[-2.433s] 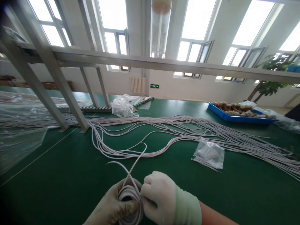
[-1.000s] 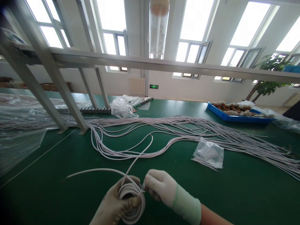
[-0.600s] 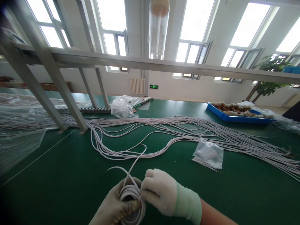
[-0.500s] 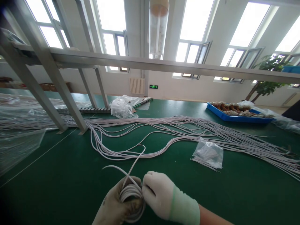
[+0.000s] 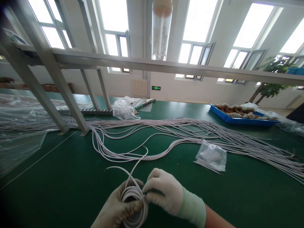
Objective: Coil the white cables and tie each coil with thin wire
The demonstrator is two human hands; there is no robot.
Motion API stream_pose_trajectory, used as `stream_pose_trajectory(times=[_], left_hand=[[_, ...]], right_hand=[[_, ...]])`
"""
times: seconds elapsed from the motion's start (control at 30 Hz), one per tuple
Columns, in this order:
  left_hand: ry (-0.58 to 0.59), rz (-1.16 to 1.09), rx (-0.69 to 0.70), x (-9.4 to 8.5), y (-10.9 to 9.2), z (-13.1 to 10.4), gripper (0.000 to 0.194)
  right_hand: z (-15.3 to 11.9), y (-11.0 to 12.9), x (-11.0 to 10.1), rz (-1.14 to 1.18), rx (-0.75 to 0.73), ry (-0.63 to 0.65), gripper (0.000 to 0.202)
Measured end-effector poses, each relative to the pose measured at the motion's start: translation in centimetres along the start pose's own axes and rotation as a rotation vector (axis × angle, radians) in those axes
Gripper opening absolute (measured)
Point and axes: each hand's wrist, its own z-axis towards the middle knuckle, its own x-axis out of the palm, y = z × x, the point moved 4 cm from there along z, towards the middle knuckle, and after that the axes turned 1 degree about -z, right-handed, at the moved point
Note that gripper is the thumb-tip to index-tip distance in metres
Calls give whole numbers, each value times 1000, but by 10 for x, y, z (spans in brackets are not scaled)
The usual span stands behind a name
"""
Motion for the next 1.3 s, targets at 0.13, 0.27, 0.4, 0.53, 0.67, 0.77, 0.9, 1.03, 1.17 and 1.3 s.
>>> stream_pose_trajectory(times=[0.13,0.27,0.4,0.53,0.67,0.77,0.9,1.03,1.17,1.3], left_hand=[[-26,81,-46,4,-4,-3,61],[-99,203,-24,8,-8,-6,54],[-195,337,26,11,-11,-12,41],[-141,202,-17,8,-13,-10,53],[-87,31,-38,1,-10,-3,67],[-47,-18,-18,1,-4,1,69],[-33,-41,71,0,2,1,66],[-105,-20,78,0,4,-1,73],[-164,-13,41,1,4,-1,81],[-206,-121,-16,-8,11,8,75]], right_hand=[[1,7,5,-190,6,31,8],[4,15,14,-233,273,36,13],[4,2,28,154,634,67,24],[2,-9,28,433,577,-25,23],[-2,-8,14,325,322,-233,26],[-3,-7,15,301,251,-267,33],[-2,-3,22,288,253,-309,43],[-2,5,33,212,323,-337,37],[0,5,42,-8,361,-323,20],[-5,1,49,-239,314,-410,17]])
